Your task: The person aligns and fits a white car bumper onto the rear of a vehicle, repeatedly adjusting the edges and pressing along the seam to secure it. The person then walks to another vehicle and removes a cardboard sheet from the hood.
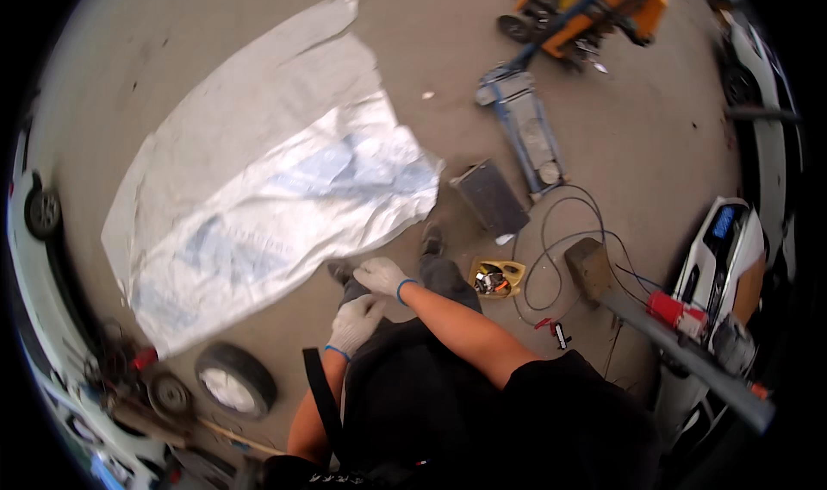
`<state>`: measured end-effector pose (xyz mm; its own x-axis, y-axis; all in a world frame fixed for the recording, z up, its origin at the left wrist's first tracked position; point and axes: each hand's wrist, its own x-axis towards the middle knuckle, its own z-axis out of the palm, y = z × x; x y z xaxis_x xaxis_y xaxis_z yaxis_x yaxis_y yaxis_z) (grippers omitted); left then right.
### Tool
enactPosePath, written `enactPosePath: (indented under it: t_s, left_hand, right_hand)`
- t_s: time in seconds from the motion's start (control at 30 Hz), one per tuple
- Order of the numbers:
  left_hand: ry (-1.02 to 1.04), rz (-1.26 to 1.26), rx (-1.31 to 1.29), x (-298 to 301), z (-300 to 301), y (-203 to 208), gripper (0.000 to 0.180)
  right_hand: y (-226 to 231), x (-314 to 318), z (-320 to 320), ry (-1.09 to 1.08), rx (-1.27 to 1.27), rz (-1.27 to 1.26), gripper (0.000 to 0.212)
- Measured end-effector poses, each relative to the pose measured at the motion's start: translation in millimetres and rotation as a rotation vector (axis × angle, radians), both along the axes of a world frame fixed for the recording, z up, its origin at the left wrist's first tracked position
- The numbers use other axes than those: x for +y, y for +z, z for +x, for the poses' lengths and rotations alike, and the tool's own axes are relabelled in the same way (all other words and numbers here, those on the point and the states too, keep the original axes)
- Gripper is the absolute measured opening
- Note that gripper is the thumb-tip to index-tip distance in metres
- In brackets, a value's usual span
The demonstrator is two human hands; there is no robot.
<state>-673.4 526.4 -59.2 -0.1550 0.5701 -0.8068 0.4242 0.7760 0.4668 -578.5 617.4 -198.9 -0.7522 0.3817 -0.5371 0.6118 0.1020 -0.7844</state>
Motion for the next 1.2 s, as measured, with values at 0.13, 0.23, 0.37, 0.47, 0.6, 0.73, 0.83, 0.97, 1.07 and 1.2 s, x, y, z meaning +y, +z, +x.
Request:
enactPosePath:
  t_s: [0.13, 0.23, 0.37, 0.47, 0.6, 0.73, 0.83, 0.97, 1.07, 1.2]
  left_hand:
    - [0.124, 0.118, 0.142, 65, -7, -25, 0.043]
    - [0.079, 0.241, 0.093, 131, 1, -49, 0.041]
    - [-0.2, 0.211, 0.063, 229, 48, -75, 0.039]
    - [-0.41, 0.147, 0.09, 281, 79, -93, 0.037]
    - [-0.566, 0.104, 0.088, 316, 82, -116, 0.035]
    - [-0.846, 0.271, 0.073, 342, 4, -211, 0.033]
    - [-1.023, 0.198, 0.036, 366, 26, -199, 0.03]
    - [-0.711, 0.13, -0.086, 383, 87, -94, 0.028]
    - [-0.817, 0.014, -0.005, 386, 96, -89, 0.029]
    - [-1.01, -0.026, 0.087, 417, 134, -80, 0.031]
  right_hand:
    - [12, 98, 174, -0.153, -0.126, 0.25, 0.045]
    - [29, 184, 318, -0.509, -0.443, 0.318, 0.046]
    - [74, 187, 504, -1.318, -0.651, 0.421, 0.047]
    - [63, 96, 577, -1.534, -0.722, 0.447, 0.047]
    - [25, -42, 550, -1.773, -0.797, 0.267, 0.049]
    - [-10, -167, 423, -1.766, -0.806, -0.236, 0.046]
    - [-36, -263, 301, -1.675, -0.791, -0.652, 0.047]
    - [-34, -269, 207, -1.536, -0.65, -0.849, 0.05]
    - [-67, -274, 234, -1.561, -0.59, -0.58, 0.041]
    - [-102, -240, 284, -2.321, -0.196, -0.565, 0.021]
